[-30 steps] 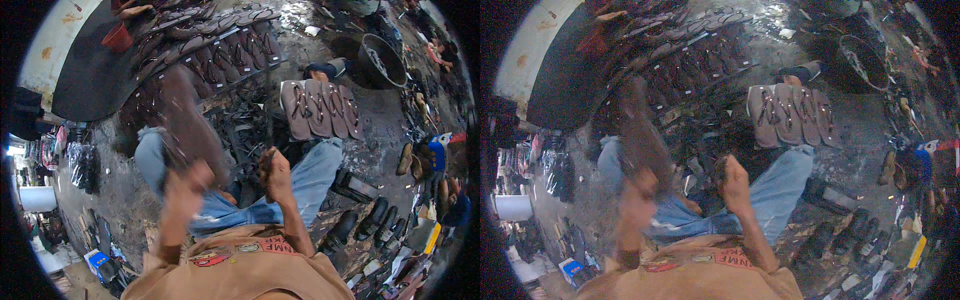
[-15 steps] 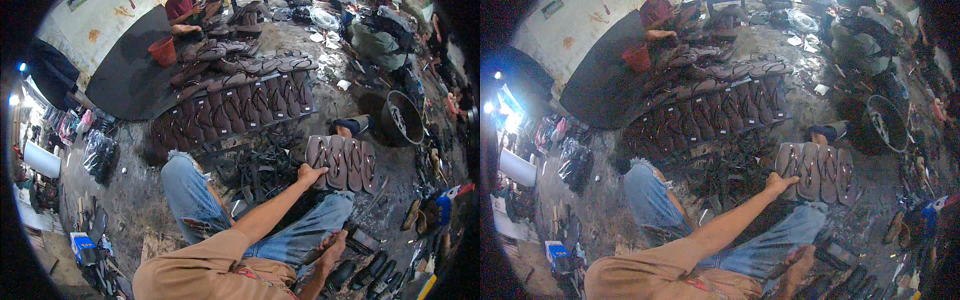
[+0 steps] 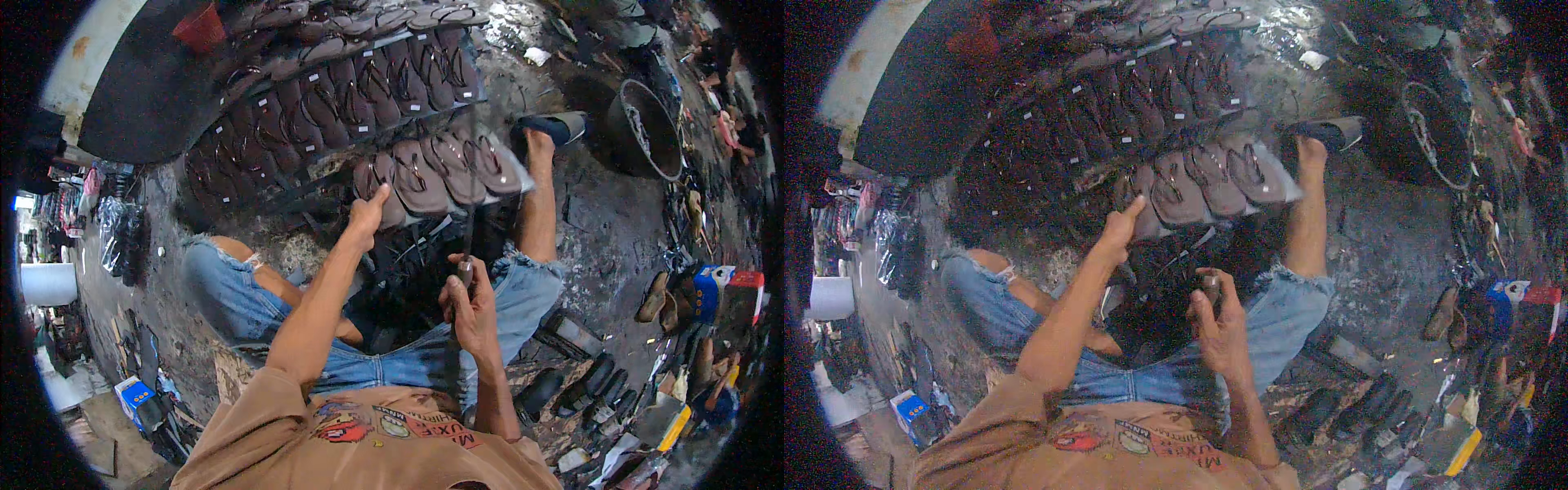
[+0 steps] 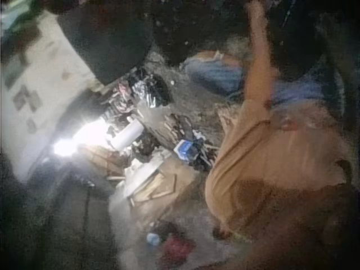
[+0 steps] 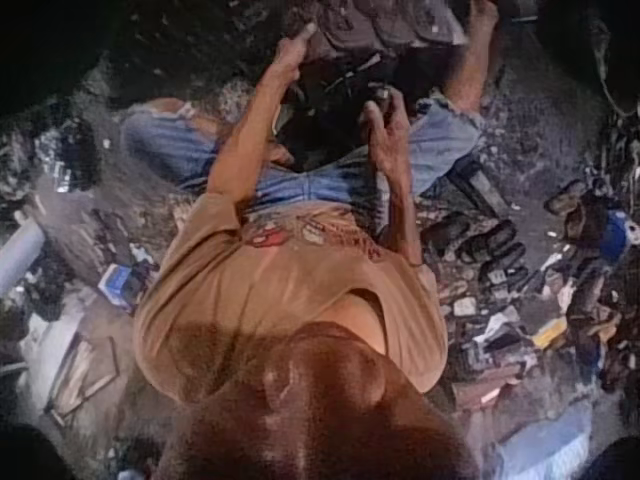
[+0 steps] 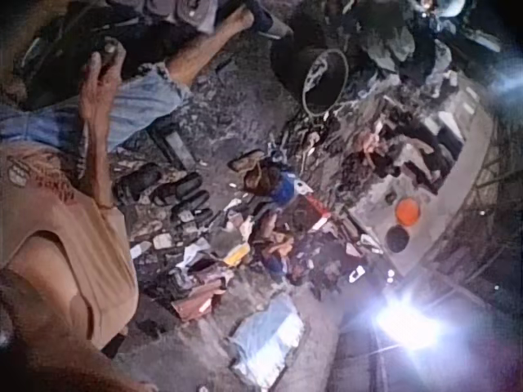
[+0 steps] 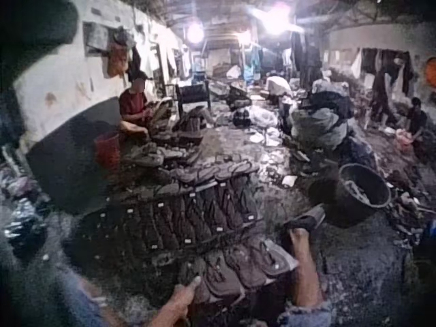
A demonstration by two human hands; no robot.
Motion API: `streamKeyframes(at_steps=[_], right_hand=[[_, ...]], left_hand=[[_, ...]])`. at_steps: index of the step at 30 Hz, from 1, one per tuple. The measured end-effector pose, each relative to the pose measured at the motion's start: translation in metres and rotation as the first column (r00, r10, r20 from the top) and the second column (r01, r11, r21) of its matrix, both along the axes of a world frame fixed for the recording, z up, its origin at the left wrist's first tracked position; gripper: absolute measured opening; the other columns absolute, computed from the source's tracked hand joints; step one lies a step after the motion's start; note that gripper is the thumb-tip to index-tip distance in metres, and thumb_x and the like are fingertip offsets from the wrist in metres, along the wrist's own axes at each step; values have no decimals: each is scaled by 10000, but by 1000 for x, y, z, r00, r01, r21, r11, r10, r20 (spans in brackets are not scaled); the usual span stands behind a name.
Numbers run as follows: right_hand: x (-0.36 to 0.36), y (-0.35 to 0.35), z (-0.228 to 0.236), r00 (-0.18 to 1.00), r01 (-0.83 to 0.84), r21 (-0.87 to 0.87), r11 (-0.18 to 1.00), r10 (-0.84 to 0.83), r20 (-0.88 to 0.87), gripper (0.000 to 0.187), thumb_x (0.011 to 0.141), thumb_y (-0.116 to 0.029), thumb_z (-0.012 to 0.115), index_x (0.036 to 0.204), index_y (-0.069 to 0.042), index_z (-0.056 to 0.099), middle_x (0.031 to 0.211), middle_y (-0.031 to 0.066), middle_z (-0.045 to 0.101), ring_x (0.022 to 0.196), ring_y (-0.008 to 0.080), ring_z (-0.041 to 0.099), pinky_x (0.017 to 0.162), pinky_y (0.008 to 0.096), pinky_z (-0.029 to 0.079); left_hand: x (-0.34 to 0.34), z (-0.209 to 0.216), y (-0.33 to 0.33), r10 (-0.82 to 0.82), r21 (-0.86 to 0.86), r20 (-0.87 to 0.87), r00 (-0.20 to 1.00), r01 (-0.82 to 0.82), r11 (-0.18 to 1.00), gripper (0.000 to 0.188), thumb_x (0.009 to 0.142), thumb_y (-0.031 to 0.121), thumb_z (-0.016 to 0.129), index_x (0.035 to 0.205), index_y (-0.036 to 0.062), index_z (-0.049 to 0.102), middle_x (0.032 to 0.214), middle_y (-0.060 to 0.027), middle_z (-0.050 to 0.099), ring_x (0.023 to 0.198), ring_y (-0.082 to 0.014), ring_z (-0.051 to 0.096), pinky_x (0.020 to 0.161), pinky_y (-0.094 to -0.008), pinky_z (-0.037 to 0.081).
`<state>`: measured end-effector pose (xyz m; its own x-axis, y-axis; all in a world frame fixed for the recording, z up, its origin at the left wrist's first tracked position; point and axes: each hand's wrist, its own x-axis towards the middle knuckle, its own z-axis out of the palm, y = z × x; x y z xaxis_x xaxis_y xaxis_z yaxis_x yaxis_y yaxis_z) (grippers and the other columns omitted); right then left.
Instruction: The person sits on the floor and uses a knife to trim excess material from the edges of brown flip-flops. They pick up each sandal, scrape the edges with the knife, and place the trimmed sandal back in a row.
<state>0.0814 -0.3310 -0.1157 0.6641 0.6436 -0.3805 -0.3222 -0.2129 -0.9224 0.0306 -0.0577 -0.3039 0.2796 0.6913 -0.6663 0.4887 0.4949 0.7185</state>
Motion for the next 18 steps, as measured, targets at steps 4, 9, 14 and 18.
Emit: streamKeyframes(at_steps=[4, 9, 14, 18], right_hand=[[10, 15, -6, 924, -210, -292, 933, 287, 253, 290, 1051, -277, 559, 950, -5, 540, 665, 160, 550, 553, 236, 514, 559, 403, 410], [16, 39, -22, 903, -247, -433, 867, 368, 221, 349, 1053, -314, 544, 948, 18, 554, 733, 247, 600, 608, 400, 562, 596, 458, 418], [21, 54, -41, 893, -237, -489, 840, 386, 230, 401, 1050, -351, 546, 944, 35, 579, 746, 285, 605, 691, 481, 588, 628, 493, 427], [45, 64, -40, 864, -352, -556, 753, 489, 115, 464, 1045, -396, 548, 931, 48, 621, 769, 292, 623, 715, 483, 600, 652, 497, 446]], left_hand=[[-4, 15, 11, 99, -349, 91, 991, -61, 935, 750, 906, 584, 667, 1392, 26, 552, 1362, -181, 611, 1222, -318, 597, 962, -511, 479], [9, 75, -7, 113, -390, 148, 983, -47, 920, 412, 946, 556, 635, 1031, 155, 676, 914, -17, 711, 769, -174, 654, 606, -349, 493], [6, 75, -9, 128, -398, 131, 983, -66, 915, 425, 922, 568, 663, 1036, 159, 669, 942, -18, 707, 826, -179, 648, 627, -363, 489], [8, 89, -15, 158, -405, 106, 982, -103, 909, 447, 899, 576, 691, 1059, 160, 657, 942, -16, 696, 865, -187, 639, 653, -385, 490]])
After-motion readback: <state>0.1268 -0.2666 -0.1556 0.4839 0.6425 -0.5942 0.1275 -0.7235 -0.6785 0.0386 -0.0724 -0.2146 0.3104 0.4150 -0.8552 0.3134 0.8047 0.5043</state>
